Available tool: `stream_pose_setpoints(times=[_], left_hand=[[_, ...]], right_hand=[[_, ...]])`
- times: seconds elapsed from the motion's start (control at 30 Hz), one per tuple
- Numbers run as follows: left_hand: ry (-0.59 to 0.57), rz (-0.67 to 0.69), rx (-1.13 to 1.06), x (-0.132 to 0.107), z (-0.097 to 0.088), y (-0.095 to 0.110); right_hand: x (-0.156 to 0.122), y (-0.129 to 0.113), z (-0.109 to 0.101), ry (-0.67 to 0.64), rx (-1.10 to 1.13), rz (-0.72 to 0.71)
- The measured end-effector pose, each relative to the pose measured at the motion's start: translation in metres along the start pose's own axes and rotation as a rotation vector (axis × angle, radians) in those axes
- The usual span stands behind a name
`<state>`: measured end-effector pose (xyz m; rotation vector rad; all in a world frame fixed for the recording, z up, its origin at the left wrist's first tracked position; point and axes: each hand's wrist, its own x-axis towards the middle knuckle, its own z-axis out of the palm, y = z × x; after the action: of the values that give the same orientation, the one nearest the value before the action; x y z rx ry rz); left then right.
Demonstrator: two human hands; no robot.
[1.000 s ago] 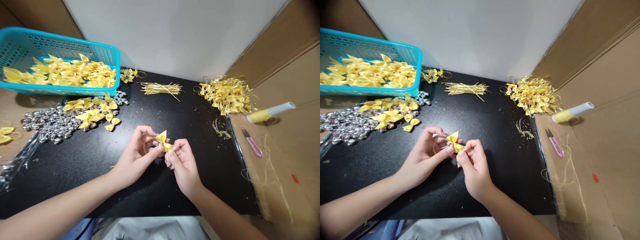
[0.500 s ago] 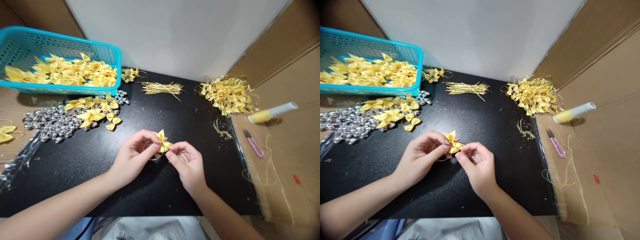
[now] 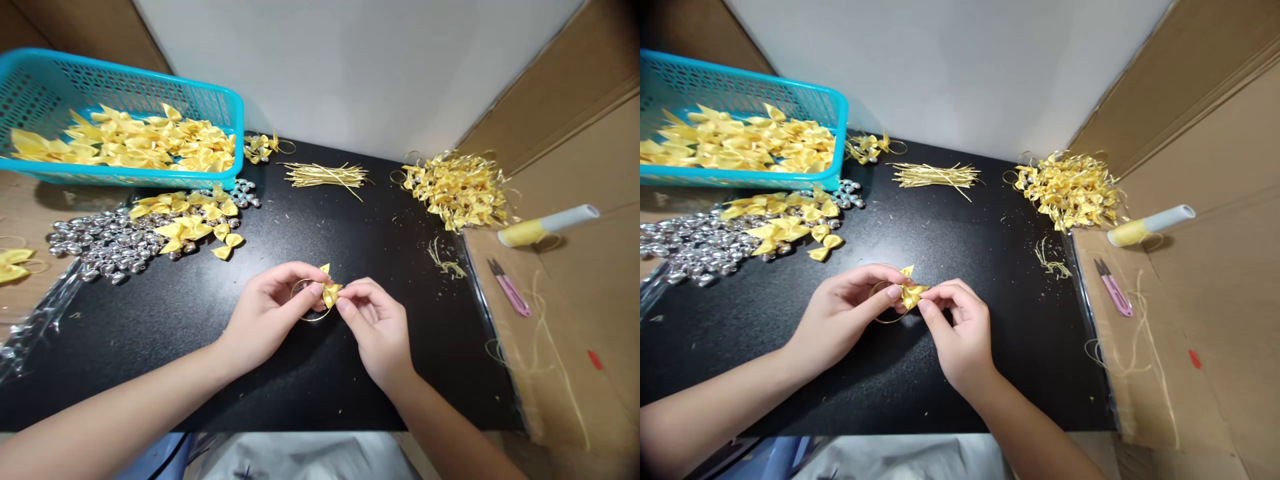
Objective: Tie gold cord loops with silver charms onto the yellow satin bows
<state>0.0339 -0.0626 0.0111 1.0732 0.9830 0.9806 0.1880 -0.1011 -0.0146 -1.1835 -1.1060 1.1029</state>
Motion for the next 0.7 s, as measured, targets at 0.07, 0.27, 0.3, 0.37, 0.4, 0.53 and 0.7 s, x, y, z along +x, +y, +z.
stream_pose_setpoints(times=[0.07, 0.27, 0.3, 0.37, 0.4, 0.53, 0.7], left_hand=[[-0.004, 0.005, 0.001, -0.0001, 0.0000, -0.0008], [0.003, -0.001, 0.033, -0.0007, -0.0005, -0.0009], [0.004, -0.003, 0.033, -0.0007, -0.0006, -0.0008], [0.006, -0.004, 0.028, -0.0008, -0.0007, -0.0009], [0.005, -0.003, 0.025, -0.0008, -0.0008, -0.0012], [0.021, 0.005, 0.018, -0.0003, -0.0010, -0.0022], [0.017, 0.004, -0.007, 0.0002, -0.0008, -0.0015]], right_hand=[[-0.0001, -0.0002, -0.0006, 0.004, -0.055, -0.034], [0.0004, -0.0002, -0.0031, 0.035, -0.217, -0.142], [0.0006, -0.0002, -0.0034, 0.029, -0.225, -0.151], [0.0012, -0.0001, -0.0041, 0.017, -0.235, -0.158], [0.0016, -0.0001, -0.0046, 0.015, -0.238, -0.158], [0.0031, 0.0001, -0.0067, 0.019, -0.254, -0.162], [0.0030, 0.0004, -0.0079, 0.012, -0.279, -0.171]])
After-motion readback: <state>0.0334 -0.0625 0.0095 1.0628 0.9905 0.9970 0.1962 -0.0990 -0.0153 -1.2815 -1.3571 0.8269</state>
